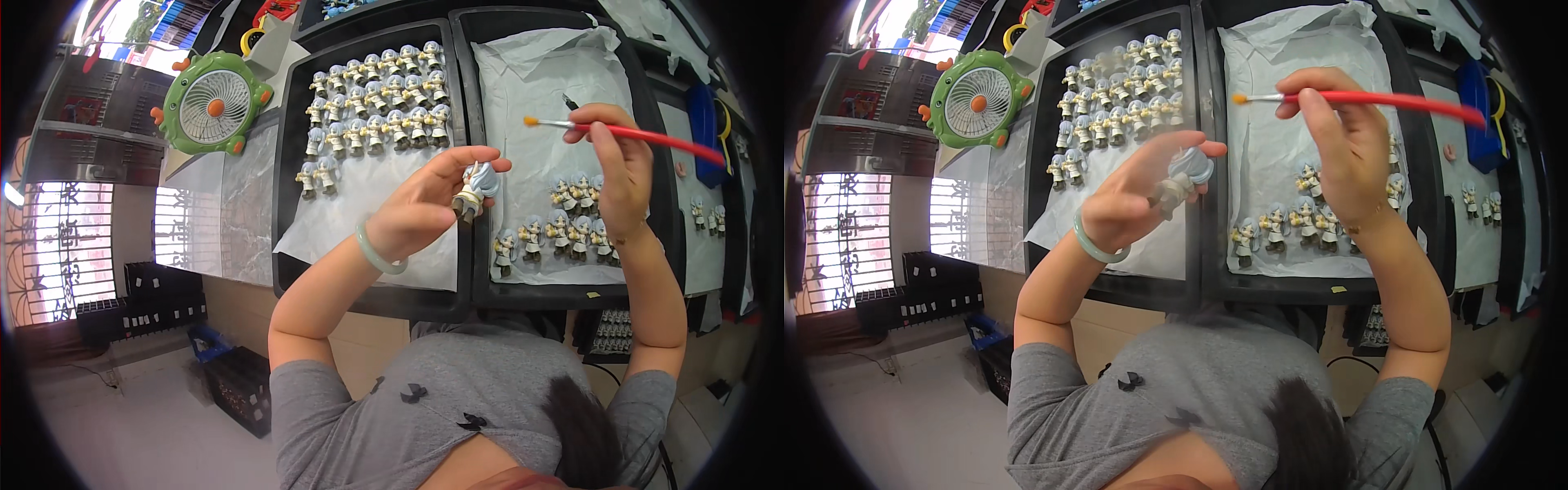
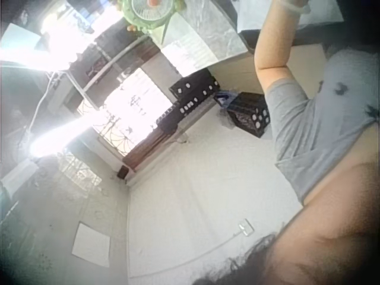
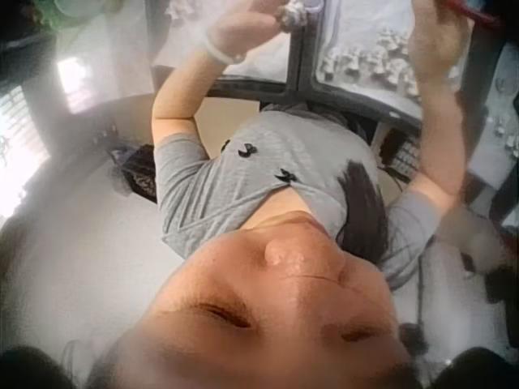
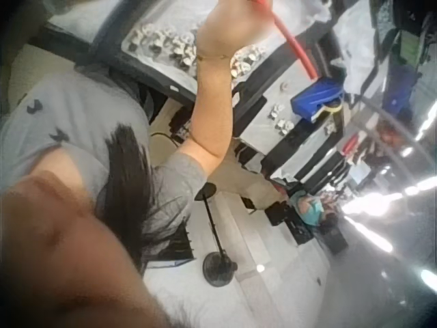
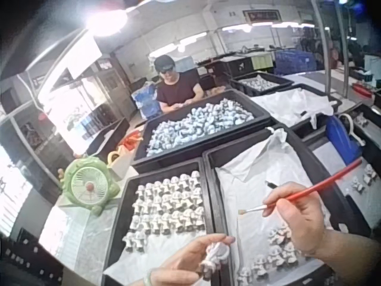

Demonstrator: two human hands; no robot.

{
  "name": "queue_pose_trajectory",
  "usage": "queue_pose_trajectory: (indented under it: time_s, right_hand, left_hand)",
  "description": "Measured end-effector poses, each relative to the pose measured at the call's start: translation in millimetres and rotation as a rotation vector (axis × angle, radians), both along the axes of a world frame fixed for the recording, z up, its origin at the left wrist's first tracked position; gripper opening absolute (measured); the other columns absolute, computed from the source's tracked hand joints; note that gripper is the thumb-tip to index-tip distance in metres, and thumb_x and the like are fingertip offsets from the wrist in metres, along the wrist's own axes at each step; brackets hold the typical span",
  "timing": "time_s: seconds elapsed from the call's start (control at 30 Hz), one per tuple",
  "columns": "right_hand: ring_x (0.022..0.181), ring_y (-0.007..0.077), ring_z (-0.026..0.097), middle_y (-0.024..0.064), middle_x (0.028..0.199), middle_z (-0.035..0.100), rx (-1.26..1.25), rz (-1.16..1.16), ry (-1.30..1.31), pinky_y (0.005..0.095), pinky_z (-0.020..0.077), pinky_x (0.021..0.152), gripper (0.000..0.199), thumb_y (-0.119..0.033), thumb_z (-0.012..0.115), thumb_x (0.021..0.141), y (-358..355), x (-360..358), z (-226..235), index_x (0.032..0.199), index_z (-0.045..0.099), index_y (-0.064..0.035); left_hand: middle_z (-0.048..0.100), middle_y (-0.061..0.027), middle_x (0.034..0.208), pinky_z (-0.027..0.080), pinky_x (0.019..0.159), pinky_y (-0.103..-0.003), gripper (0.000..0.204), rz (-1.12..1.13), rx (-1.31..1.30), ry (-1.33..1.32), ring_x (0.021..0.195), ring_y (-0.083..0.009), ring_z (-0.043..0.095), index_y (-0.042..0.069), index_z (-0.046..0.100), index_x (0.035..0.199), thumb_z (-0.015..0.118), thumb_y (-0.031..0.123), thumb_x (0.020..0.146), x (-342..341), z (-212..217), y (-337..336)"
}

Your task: The person paints small figurines using a red-handled brush, applying gold paint to details on the figures. They handle the figurines one at a time, rotating them to access different angles, and occasionally use a black tool to scrape or clean the surface. The person works on a tray of similar figures arranged in rows.

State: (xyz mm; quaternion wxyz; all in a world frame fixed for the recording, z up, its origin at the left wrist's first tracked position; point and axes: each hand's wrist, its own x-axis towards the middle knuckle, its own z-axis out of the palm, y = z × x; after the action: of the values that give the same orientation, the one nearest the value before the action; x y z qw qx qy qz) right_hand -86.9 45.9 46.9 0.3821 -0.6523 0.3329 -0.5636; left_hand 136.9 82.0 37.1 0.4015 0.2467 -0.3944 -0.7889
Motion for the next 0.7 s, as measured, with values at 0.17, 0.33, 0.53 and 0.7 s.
queue_pose_trajectory:
  time_s: [0.17,0.33,0.53,0.7]
  right_hand:
    - [0.078,0.0129,0.054,0.01,0.085,0.057,-0.508,-0.03,-0.013,0.023,0.038,0.07,0.023,-0.011,0.039,0.085,15.7,-4.4,26.4,0.097,0.053,0.0035]
    - [0.08,0.0125,0.054,0.0097,0.085,0.058,-0.084,-0.015,0.058,0.0227,0.036,0.067,0.025,-0.014,0.038,0.085,10.6,-4.7,11.0,0.097,0.054,0.0025]
    - [0.077,0.0109,0.054,0.0083,0.083,0.058,0.035,0.014,-0.005,0.0221,0.0352,0.066,0.025,-0.015,0.038,0.086,5.2,-0.4,5.1,0.095,0.055,0.0015]
    - [0.077,0.0105,0.053,0.008,0.081,0.058,0.052,0.026,0.011,0.022,0.035,0.066,0.026,-0.016,0.039,0.085,4.4,-1.6,2.5,0.094,0.055,0.0016]
  left_hand:
    - [0.035,-0.0188,0.126,0.038,0.085,-0.031,0.08,0.015,-0.256,-0.068,0.101,-0.0222,0.049,0.011,0.032,0.124,0.063,0.002,0.051,2.6,3.8,10.9]
    - [0.034,-0.0161,0.125,0.037,0.089,-0.034,0.089,0.023,-0.295,-0.035,0.106,-0.0258,0.046,0.022,0.022,0.126,0.059,-0.006,0.049,-2.1,6.8,12.5]
    - [0.035,-0.0136,0.123,0.034,0.094,-0.037,0.087,0.036,-0.199,-0.015,0.107,-0.0251,0.045,0.02,0.023,0.124,0.06,-0.007,0.05,-2.6,4.4,14.1]
    - [0.036,-0.0134,0.122,0.035,0.092,-0.037,0.08,0.033,-0.444,-0.202,0.109,-0.0206,0.041,0.01,0.027,0.122,0.061,-0.005,0.051,-0.1,-1.1,10.2]
